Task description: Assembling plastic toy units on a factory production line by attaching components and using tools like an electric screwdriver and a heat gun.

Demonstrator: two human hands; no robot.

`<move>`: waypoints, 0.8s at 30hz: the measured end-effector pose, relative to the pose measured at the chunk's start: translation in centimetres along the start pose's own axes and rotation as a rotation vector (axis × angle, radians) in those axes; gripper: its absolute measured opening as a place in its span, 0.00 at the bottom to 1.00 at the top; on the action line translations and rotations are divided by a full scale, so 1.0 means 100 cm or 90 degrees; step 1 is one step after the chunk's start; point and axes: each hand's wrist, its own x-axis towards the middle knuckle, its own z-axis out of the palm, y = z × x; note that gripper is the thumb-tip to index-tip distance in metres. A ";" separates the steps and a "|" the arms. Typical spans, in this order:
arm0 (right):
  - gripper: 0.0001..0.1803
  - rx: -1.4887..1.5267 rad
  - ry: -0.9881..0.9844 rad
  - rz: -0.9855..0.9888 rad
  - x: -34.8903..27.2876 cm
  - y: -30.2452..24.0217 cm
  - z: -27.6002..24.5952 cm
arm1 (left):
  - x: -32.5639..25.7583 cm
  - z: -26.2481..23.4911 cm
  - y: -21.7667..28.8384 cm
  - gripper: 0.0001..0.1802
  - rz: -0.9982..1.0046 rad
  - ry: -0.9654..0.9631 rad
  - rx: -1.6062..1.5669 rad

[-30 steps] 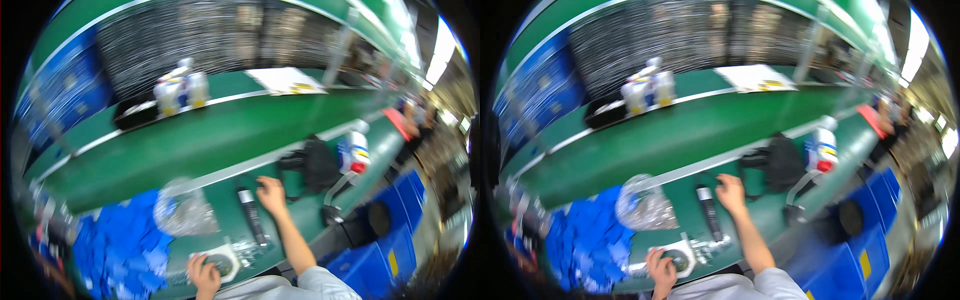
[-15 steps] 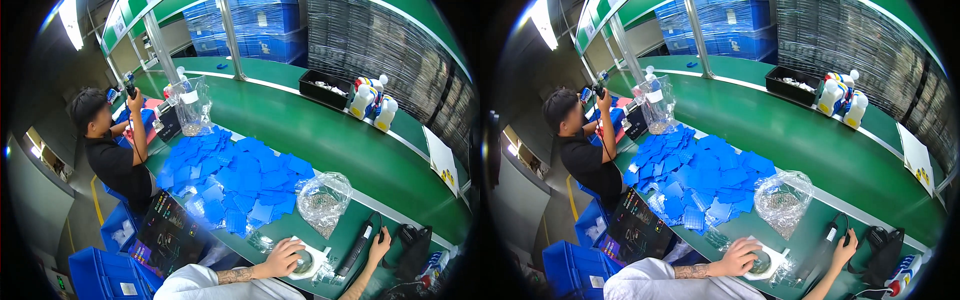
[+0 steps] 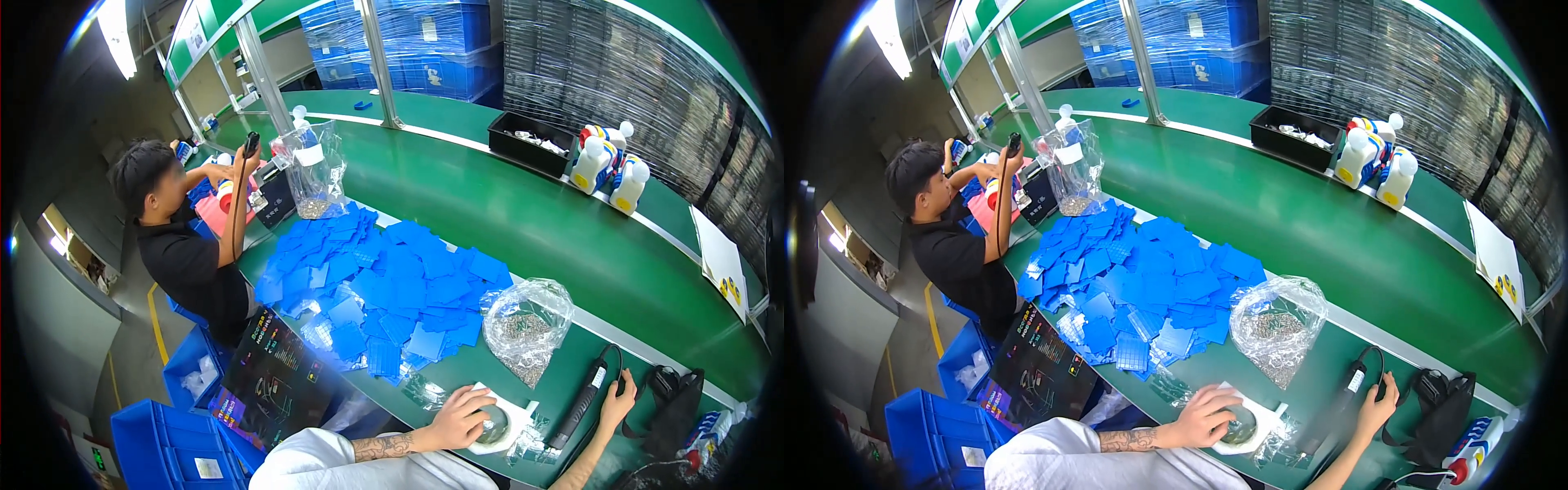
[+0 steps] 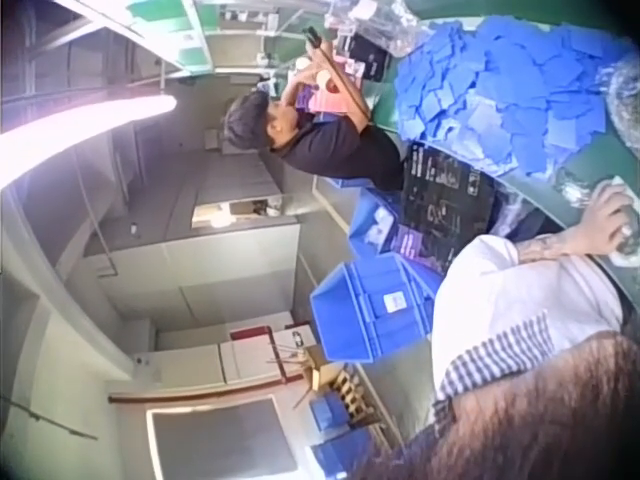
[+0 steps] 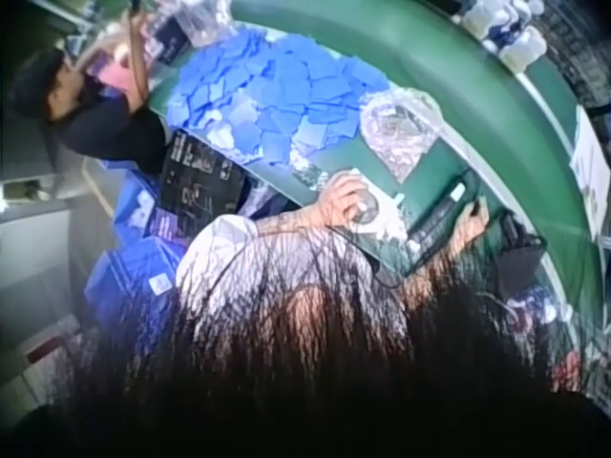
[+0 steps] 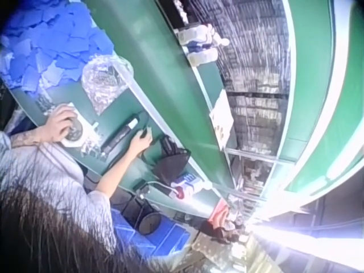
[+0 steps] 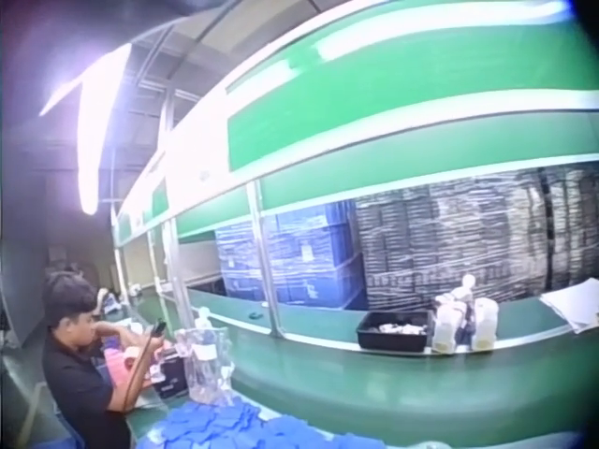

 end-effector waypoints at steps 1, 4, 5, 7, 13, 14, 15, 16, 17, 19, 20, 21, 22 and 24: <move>0.18 -0.002 0.001 0.001 0.000 0.000 0.000 | -0.002 0.001 -0.001 0.05 -0.002 -0.002 -0.004; 0.18 -0.003 0.000 -0.002 0.000 0.002 0.000 | -0.002 0.001 -0.001 0.06 -0.006 -0.002 -0.007; 0.18 -0.004 0.000 -0.006 0.000 0.003 0.001 | -0.002 0.001 0.000 0.06 -0.004 0.001 -0.007; 0.18 -0.001 0.000 -0.001 0.000 0.002 0.000 | -0.001 0.001 -0.001 0.06 -0.003 0.002 -0.008; 0.17 0.003 -0.011 0.010 0.001 -0.004 0.000 | -0.003 0.000 -0.002 0.06 -0.005 0.002 -0.011; 0.18 0.004 -0.015 0.018 0.000 -0.005 0.000 | -0.003 0.000 -0.002 0.06 -0.005 0.001 -0.014; 0.18 0.008 -0.017 0.014 0.000 -0.002 0.001 | -0.003 0.000 -0.002 0.06 -0.006 0.004 -0.010; 0.18 0.007 -0.016 0.009 0.000 0.004 0.001 | -0.003 0.001 -0.002 0.06 -0.007 -0.001 -0.015; 0.18 0.007 -0.016 0.004 0.000 0.009 0.001 | -0.004 0.001 -0.002 0.06 -0.007 -0.006 -0.020; 0.18 0.005 -0.022 0.001 0.000 0.011 0.000 | -0.004 0.003 -0.002 0.05 -0.007 -0.003 -0.018; 0.18 0.005 -0.020 0.009 0.000 0.010 0.000 | -0.005 0.004 -0.003 0.06 -0.009 -0.004 -0.015; 0.18 0.001 -0.017 0.017 0.000 0.011 0.000 | -0.005 0.004 -0.003 0.06 -0.011 -0.006 -0.015; 0.18 0.000 -0.016 0.011 0.000 0.013 0.001 | -0.005 0.003 -0.003 0.06 -0.011 -0.006 -0.014; 0.18 -0.003 -0.019 0.006 0.001 0.013 0.002 | -0.005 0.002 -0.002 0.06 -0.016 -0.009 -0.009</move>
